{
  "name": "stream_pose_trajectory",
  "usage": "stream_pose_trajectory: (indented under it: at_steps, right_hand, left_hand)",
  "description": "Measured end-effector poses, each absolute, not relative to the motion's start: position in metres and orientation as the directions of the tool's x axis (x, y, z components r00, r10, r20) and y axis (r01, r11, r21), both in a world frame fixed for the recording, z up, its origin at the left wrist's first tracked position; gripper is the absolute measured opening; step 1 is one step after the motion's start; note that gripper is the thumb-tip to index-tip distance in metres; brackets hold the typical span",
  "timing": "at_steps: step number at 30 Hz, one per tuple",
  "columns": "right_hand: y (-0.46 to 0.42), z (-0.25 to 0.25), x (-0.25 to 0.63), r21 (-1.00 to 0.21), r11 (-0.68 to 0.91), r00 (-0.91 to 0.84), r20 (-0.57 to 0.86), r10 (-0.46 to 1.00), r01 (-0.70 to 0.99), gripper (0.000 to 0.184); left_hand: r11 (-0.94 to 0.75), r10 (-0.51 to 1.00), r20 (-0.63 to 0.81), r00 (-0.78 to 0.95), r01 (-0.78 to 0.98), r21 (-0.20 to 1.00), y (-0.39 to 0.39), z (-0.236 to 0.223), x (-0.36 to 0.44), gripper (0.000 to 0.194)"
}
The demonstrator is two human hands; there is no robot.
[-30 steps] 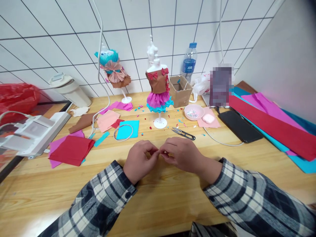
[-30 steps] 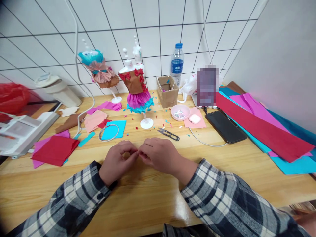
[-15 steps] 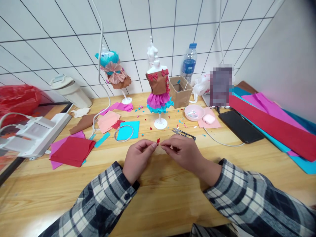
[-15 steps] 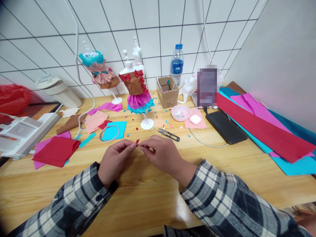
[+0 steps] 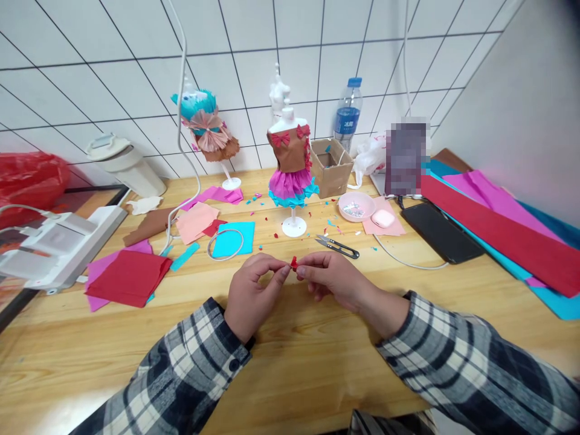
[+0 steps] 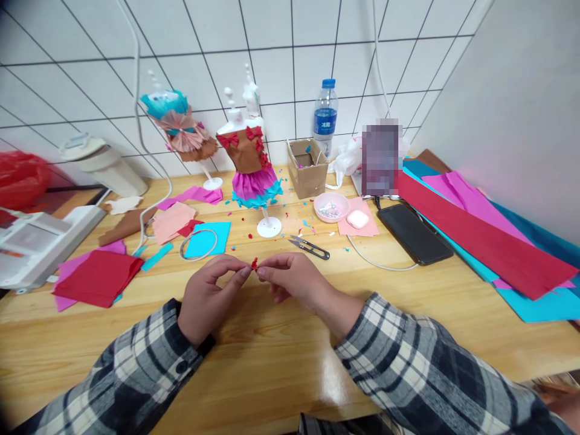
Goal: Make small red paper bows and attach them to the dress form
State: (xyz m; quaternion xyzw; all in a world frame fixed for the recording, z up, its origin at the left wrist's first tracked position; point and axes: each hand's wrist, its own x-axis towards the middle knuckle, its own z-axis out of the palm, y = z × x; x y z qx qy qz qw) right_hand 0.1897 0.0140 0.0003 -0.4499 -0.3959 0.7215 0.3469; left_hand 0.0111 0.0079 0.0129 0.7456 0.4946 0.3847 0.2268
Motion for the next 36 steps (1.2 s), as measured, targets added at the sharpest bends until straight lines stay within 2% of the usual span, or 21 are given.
stream_pose_trajectory:
  at_steps: [5, 8, 11, 13, 15, 17, 21, 27, 31, 34, 36]
  right_hand:
    - [0.016, 0.002, 0.191, -0.853, -0.487, -0.377, -0.395, 0.838, -0.187, 0.023]
    - [0.018, 0.002, 0.196, -0.867, -0.48, -0.44, -0.382, 0.812, -0.134, 0.018]
    - [0.02, 0.002, 0.202, -0.934, -0.356, -0.511, -0.318, 0.799, 0.024, 0.015]
    - [0.021, 0.003, 0.205, -0.977, -0.146, -0.548, -0.209, 0.81, 0.156, 0.012]
    - [0.022, 0.003, 0.207, -0.958, 0.132, -0.586, -0.045, 0.809, 0.256, 0.008]
    - [0.022, 0.004, 0.208, -0.87, 0.384, -0.631, 0.115, 0.767, 0.309, 0.009]
    - [0.019, 0.004, 0.208, -0.63, 0.675, -0.722, 0.251, 0.645, 0.384, 0.008]
    - [0.011, 0.006, 0.207, -0.363, 0.791, -0.75, 0.285, 0.598, 0.493, 0.01]
    - [0.009, 0.008, 0.205, -0.199, 0.853, -0.785, 0.333, 0.523, 0.483, 0.015]
    - [0.006, 0.01, 0.203, -0.097, 0.874, -0.81, 0.34, 0.478, 0.476, 0.016]
    - [0.004, 0.012, 0.203, -0.079, 0.88, -0.818, 0.336, 0.466, 0.469, 0.017]
  left_hand:
    - [-0.542, 0.839, 0.438, 0.324, 0.576, 0.612, 0.008, 0.013, 0.01, 0.01]
    - [-0.675, 0.733, 0.496, 0.466, 0.595, 0.438, 0.01, 0.014, 0.002, 0.012]
    - [-0.818, 0.568, 0.508, 0.648, 0.515, 0.258, 0.014, 0.015, -0.01, 0.021]
    - [-0.878, 0.476, 0.481, 0.736, 0.426, 0.217, 0.017, 0.016, -0.015, 0.025]
    - [-0.899, 0.437, 0.435, 0.787, 0.372, 0.23, 0.019, 0.017, -0.017, 0.026]
    - [-0.9, 0.43, 0.377, 0.82, 0.358, 0.248, 0.02, 0.017, -0.015, 0.026]
    - [-0.884, 0.443, 0.249, 0.861, 0.373, 0.283, 0.017, 0.017, -0.008, 0.025]
    - [-0.796, 0.572, 0.164, 0.804, 0.497, 0.346, 0.011, 0.017, 0.001, 0.016]
    - [-0.763, 0.619, 0.16, 0.769, 0.539, 0.357, 0.01, 0.018, 0.005, 0.015]
    - [-0.683, 0.702, 0.171, 0.692, 0.586, 0.436, 0.009, 0.017, 0.006, 0.013]
    - [-0.562, 0.803, 0.162, 0.574, 0.638, 0.527, 0.009, 0.016, 0.007, 0.012]
